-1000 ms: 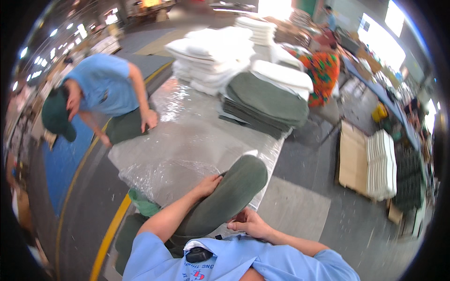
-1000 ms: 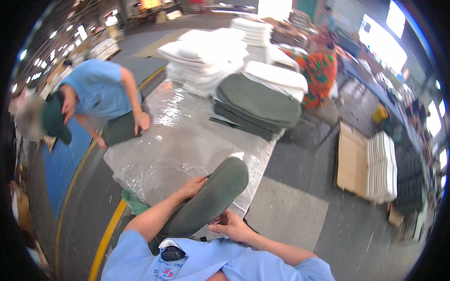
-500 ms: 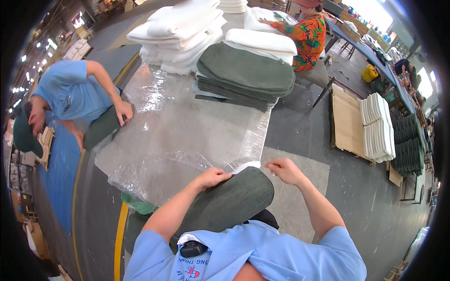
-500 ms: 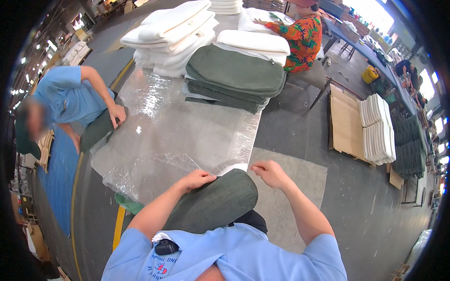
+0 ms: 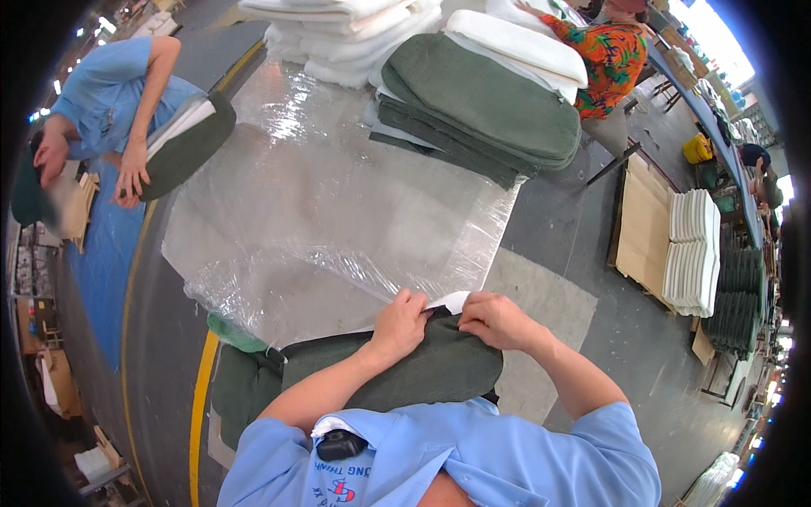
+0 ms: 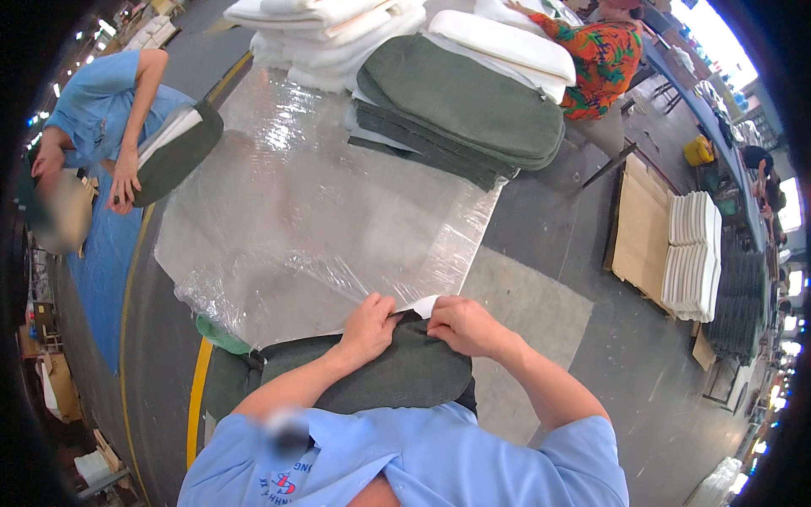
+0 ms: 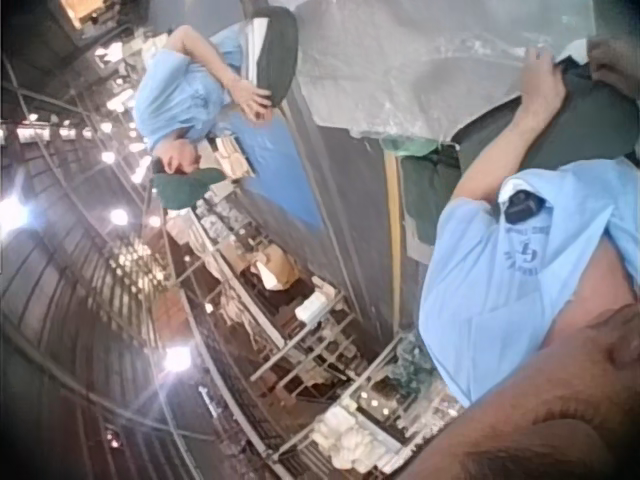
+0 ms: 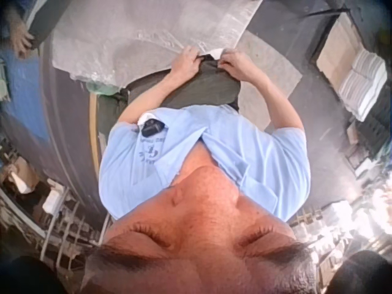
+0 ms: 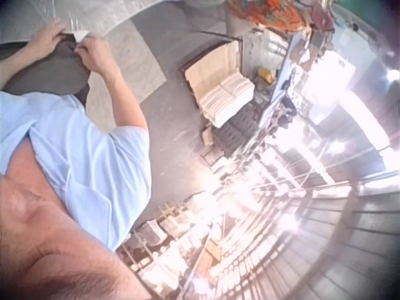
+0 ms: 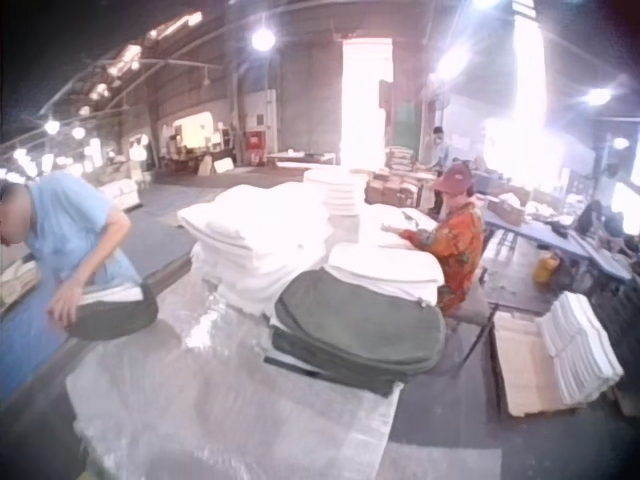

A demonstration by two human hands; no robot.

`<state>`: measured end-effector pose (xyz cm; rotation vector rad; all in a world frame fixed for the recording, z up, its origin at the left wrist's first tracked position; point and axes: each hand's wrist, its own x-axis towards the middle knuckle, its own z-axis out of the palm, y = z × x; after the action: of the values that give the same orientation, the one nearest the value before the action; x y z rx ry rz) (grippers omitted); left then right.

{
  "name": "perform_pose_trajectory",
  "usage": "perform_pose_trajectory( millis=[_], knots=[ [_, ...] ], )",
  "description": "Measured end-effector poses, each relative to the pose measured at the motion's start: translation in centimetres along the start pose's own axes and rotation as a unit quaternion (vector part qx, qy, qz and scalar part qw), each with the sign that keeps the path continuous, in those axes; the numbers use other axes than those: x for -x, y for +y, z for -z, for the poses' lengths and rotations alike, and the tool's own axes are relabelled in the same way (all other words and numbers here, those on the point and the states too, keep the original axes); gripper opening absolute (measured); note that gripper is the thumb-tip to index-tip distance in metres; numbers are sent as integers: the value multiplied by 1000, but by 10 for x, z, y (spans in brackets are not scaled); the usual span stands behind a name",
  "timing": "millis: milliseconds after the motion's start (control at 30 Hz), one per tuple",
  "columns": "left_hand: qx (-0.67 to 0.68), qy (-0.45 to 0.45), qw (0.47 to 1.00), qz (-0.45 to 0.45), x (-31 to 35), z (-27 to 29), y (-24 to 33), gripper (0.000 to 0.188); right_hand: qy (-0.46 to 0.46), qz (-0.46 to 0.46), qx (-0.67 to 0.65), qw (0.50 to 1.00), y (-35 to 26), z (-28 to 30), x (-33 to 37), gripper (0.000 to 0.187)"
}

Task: The person repeatedly picks up white foam inserts and green fabric covers, inserts the foam into the covers, and places the finished cushions on a stack. The process is repeated for multiple units.

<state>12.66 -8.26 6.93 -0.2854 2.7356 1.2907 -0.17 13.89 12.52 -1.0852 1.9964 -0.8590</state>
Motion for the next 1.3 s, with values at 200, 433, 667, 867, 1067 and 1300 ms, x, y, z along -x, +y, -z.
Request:
perform_pose_trajectory(
  millis=[200, 433, 667, 867, 1067, 1300],
  knots=[
    [-12, 97, 984, -147, 18, 2, 0, 17, -5, 12, -14, 1000, -6, 7, 17, 12],
    [-2, 85, 964, -251, 32, 6, 7, 13, -50, -84, -100, 990, 10, 18, 1, 14],
    [162, 61, 985, -23, 12, 12, 11, 11, -171, -48, 3, 984, 12, 33, -44, 19],
    [154, -20, 985, -75, 10, 26, 26, 10, -217, -21, 134, 967, 0, 23, -55, 13],
    [149, -75, 986, 7, 41, 2, 28, 22, -33, 52, 102, 993, 22, -24, -4, 13],
    [44, -85, 994, 57, 17, -11, 45, 25, 109, 128, 110, 980, 32, -44, 14, 18]
  ],
)
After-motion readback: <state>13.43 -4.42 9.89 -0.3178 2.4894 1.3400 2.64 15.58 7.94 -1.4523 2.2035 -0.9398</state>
